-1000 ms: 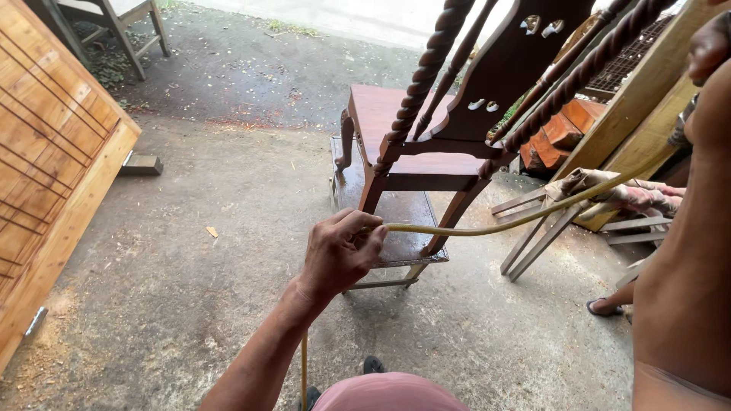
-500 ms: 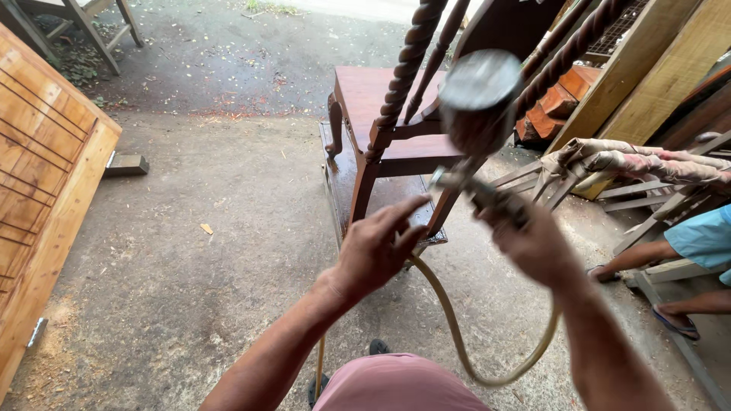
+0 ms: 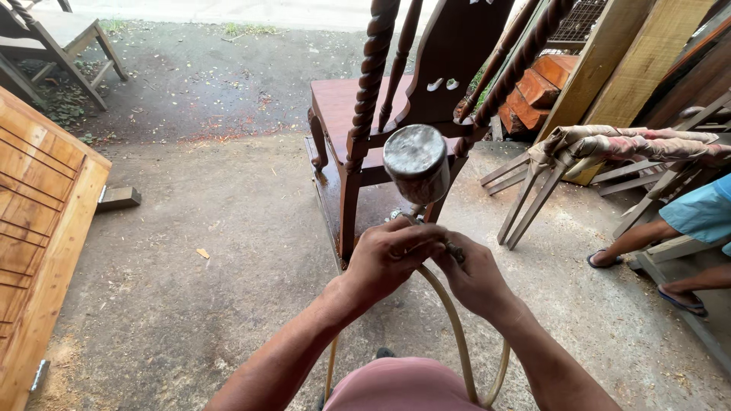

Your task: The person uses a spray gun to apply a finish to a wooden chair. They systematically cover the legs, seat, and backrest, moving around the chair to ensure even coverage on all sides.

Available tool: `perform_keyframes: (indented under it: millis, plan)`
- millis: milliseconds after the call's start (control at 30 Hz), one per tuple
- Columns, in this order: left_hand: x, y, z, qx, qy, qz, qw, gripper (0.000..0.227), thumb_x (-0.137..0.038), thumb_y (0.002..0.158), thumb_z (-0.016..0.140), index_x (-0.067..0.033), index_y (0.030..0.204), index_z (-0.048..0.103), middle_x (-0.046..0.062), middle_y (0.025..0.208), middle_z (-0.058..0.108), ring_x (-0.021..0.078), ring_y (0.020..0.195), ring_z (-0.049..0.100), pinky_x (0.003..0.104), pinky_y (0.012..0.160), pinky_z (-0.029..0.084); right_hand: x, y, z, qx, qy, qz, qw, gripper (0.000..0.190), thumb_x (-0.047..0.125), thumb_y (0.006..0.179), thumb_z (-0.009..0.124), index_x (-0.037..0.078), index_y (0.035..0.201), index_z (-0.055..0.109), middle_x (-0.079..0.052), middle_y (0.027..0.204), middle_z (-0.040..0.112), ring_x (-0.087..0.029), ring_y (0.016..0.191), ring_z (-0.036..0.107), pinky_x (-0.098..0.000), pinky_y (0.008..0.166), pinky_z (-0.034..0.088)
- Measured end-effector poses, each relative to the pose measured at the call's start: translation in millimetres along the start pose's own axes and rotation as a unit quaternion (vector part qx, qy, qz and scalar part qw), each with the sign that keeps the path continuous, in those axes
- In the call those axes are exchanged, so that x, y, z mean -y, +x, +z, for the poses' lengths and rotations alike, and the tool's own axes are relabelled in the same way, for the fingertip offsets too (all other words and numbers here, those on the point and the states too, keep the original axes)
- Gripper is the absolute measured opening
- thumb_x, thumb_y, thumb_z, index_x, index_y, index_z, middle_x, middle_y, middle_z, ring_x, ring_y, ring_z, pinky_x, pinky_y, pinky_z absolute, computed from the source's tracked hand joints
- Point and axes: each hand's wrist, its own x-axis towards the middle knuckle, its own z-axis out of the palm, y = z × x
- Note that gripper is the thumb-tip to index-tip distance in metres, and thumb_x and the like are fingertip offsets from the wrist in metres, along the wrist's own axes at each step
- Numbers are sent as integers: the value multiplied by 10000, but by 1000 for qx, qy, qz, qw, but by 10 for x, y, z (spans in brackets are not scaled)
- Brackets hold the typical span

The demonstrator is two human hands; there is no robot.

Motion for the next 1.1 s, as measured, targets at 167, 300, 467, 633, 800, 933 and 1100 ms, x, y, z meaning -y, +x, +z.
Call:
perform_keyframes:
  millis: [167,300,467,633,800,933,1100]
  plan:
    - [190,-236,-174,-58,100,-88,989,480,-233,944,778,-17,1348,638,35,706,729,116,610,726,235,521,559,84,300,-325,-135,112,-1,984,618,540,1041,340,52,1344,566,-105,944,693,-79,489,475,-241,372,443]
    - [341,-342,-711,-147,237,-101,955,256,-239,1002,720,-40,1161,737,50,701,731,102,604,731,214,482,531,361,851,-773,-288,132,-103,943,589,599,1146,416,47,944,458,-99,812,619,-64,540,557,-239,429,429]
    - [199,-416,-1054,-192,290,-193,917,219,-182,946,742,-28,1100,765,87,627,705,128,537,692,287,457,512,678,1354,-1102,-295,212,-184,913,556,601,1124,464,54,1098,558,-122,930,715,-76,550,552,-242,443,436]
    - [280,-303,-961,-182,291,-169,924,171,-158,968,725,-40,1085,762,75,681,724,112,568,696,275,469,530,652,1573,-1359,-303,240,-172,906,613,652,1081,507,44,1117,578,-78,875,651,-96,569,564,-273,457,479]
    - [307,-227,-824,-165,281,-178,928,171,-154,954,724,-44,1078,766,78,664,718,132,554,699,299,470,521,327,1481,-1721,-353,216,-147,898,616,656,1060,526,41,1061,548,-63,846,614,-121,589,573,-291,490,513]
    - [325,-65,-732,-136,265,-188,936,209,-197,930,755,-56,1083,776,85,621,682,150,519,672,319,490,511,-49,1500,-2062,-386,207,-139,888,627,644,1090,502,22,1009,524,-88,834,614,-119,572,570,-265,468,462]
    - [360,104,-619,-51,291,-76,952,359,-354,780,843,-100,1023,770,37,742,738,135,556,684,293,476,543,-401,1801,-2420,-425,162,-138,880,633,640,1106,445,10,1087,501,-80,886,605,-88,559,542,-244,457,450]
